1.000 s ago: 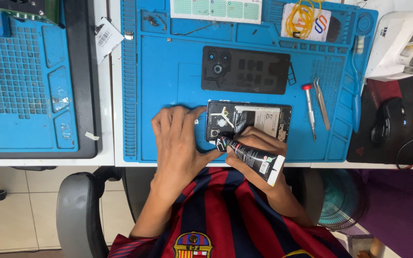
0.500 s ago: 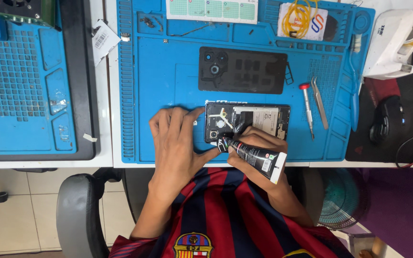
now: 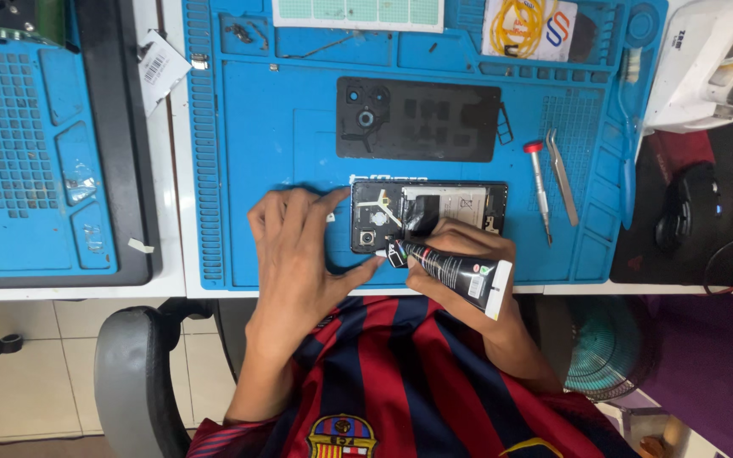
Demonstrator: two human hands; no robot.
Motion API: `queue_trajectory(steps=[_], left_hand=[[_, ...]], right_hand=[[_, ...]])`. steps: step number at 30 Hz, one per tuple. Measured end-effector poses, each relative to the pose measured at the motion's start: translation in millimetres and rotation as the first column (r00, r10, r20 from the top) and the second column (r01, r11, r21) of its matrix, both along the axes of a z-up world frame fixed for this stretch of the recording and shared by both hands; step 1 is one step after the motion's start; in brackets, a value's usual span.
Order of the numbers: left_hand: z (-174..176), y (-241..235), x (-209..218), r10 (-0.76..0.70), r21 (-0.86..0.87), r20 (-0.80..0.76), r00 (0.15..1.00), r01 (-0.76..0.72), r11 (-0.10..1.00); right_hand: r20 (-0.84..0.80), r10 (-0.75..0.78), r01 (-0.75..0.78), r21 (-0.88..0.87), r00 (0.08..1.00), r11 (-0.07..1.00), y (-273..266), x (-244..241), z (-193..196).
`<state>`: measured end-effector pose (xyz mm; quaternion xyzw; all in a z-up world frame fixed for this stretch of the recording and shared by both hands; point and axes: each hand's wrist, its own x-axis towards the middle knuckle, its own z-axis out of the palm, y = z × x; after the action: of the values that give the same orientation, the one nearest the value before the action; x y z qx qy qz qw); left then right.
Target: The person applies adhesive to the internal frame of a disassembled smartphone, then places the back cover onto the frame. They press the cover to secure it and wrap multiple rubber bands around the phone to hold the back cover in place while the adhesive sets.
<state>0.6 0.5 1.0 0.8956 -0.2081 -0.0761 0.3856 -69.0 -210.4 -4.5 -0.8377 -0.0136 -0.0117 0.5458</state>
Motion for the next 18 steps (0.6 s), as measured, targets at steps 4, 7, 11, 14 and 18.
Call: queue_trajectory(steps=[4, 7, 11, 14, 18], left_hand=[[3, 1, 2, -0.025, 0.011, 0.002, 1.0, 0.025, 1.0], [5, 3, 2, -0.053, 0.021, 0.002, 0.999, 0.053, 0.998], [5, 5, 3, -0.086, 0.032, 0.013, 0.996, 0.085, 0.996], [5, 5, 5, -0.104, 0.033, 0.027, 0.994, 0.103, 0.994], [5, 5, 8, -0.126, 0.037, 0.041, 0.991, 0.124, 0.992]], right_hand=[[-0.018, 0.037, -0.036, 0.034, 0.999, 0.999, -6, 4, 6], [-0.031, 0.053, -0.053, 0.024, 0.998, 0.998, -8, 6, 9], [-0.006, 0.117, -0.117, 0.044, 0.993, 0.992, -15, 11, 13], [0.007, 0.147, -0.148, 0.082, 0.989, 0.986, -20, 14, 15], [0.031, 0.161, -0.163, 0.051, 0.986, 0.985, -26, 12, 15]])
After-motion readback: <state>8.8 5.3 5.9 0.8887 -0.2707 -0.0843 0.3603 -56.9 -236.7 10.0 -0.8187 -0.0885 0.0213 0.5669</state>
